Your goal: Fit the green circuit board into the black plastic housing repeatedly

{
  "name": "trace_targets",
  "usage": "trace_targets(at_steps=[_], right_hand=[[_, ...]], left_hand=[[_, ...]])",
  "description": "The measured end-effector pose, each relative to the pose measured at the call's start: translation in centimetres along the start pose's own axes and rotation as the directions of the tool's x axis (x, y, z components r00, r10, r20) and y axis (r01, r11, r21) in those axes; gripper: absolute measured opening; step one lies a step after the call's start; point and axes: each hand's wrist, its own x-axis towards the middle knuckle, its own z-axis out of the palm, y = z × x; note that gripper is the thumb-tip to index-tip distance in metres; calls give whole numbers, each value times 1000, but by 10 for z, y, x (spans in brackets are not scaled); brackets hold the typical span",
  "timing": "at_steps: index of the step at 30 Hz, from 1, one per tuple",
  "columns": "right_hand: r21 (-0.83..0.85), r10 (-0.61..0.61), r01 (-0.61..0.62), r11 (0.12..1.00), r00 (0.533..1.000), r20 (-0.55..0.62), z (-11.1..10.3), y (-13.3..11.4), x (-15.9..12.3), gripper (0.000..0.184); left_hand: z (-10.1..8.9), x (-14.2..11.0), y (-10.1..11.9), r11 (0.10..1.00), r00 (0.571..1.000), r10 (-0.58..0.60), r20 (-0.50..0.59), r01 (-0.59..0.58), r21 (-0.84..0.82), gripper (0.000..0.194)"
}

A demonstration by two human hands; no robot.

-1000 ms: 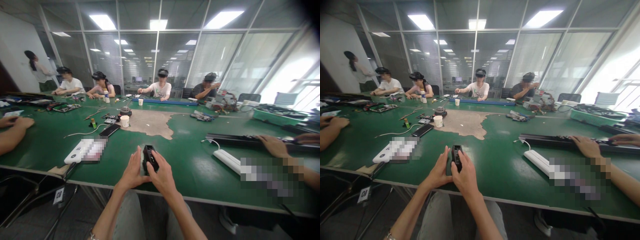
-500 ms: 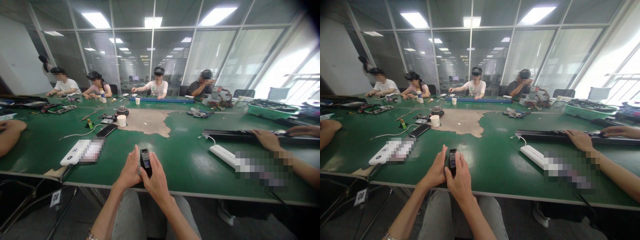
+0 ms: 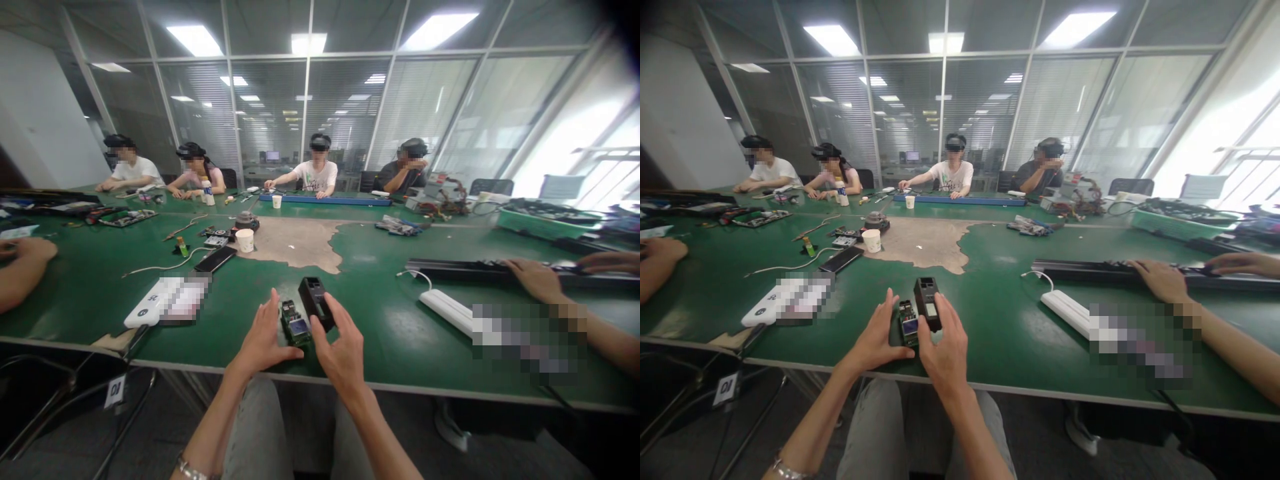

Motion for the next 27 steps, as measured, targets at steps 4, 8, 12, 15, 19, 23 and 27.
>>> trace_targets(at_steps=[4, 8, 12, 15, 19, 23, 27], right_hand=[[-114, 35, -41, 993, 998, -56, -22, 32, -3, 47], [-176, 59, -69, 982, 997, -58, -32, 61, -17, 49], [-206, 81, -95, 974, 994, -75, -33, 72, -28, 51], [-195, 66, -79, 978, 995, -70, -32, 72, -31, 54], [-216, 60, -70, 974, 997, -55, -34, 69, -32, 62], [-231, 69, -71, 970, 997, -16, -35, 73, -33, 65], [-236, 102, -96, 967, 995, 12, -34, 79, -35, 63]], left_hand=[[-1, -1, 2, 999, 1000, -22, 4, 22, -38, 139], [0, -1, 1, 997, 1000, -25, -18, 24, -69, 136], [2, -1, -1, 996, 999, -35, -22, 33, -82, 135], [2, -1, 0, 996, 999, -45, -16, 44, -82, 134], [2, -2, 1, 996, 999, -46, -12, 45, -75, 132], [3, -1, 1, 996, 998, -57, -21, 55, -73, 133], [3, -1, 2, 997, 998, -60, -17, 59, -55, 134]])
